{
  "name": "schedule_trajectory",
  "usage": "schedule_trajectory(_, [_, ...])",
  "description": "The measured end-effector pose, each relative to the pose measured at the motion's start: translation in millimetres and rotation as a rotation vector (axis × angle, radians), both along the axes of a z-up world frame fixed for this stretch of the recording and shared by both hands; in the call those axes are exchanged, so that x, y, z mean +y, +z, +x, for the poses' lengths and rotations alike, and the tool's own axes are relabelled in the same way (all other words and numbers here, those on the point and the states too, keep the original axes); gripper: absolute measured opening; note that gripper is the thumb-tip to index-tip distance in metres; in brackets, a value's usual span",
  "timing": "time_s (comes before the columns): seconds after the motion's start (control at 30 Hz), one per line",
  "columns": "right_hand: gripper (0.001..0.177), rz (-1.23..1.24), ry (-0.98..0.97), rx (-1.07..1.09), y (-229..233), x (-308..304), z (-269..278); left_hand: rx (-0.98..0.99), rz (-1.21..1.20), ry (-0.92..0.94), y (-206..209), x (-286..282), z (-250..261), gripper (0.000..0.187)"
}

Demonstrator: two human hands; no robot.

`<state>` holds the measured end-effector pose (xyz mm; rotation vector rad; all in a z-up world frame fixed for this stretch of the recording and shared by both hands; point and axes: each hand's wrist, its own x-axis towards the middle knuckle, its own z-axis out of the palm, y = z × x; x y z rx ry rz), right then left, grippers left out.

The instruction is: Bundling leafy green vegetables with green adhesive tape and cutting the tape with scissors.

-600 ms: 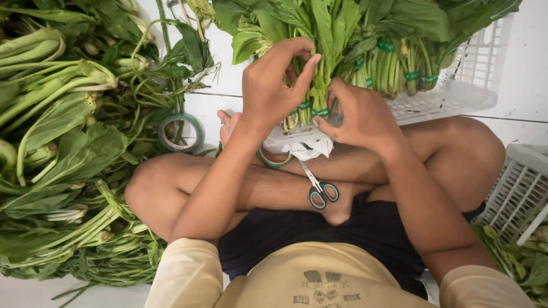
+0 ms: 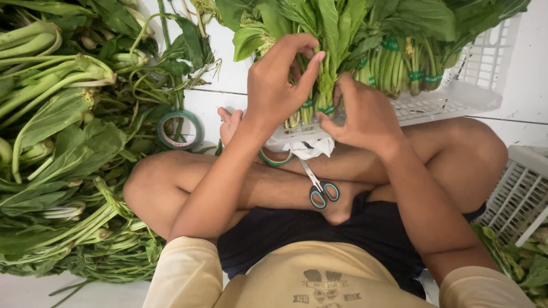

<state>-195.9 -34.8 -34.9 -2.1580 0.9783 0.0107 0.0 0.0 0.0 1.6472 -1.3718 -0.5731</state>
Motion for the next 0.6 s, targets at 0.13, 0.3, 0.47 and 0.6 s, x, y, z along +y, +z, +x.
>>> schedule_trajectory(0.13, [0.044,0.015,0.005,0.022,-3.5,-0.6,-0.6,0.019,0.018,0.015,-4.3,0.3,0.1,0.027])
schedule_trajectory(0.3, [0.039,0.078,-0.009,-0.027,-3.8,-0.3,-2.0,0.018,-0.001,0.015,-2.9,-0.3,0.1,0.027])
schedule_trajectory(0.47, [0.038,0.070,-0.001,-0.024,-2.2,-1.1,-0.4,0.016,0.005,0.008,-4.8,-1.0,0.7,0.026])
schedule_trajectory(0.6, [0.045,0.110,-0.033,-0.052,-1.7,-1.1,0.7,0.007,0.002,0.008,-6.4,-1.9,2.5,0.026])
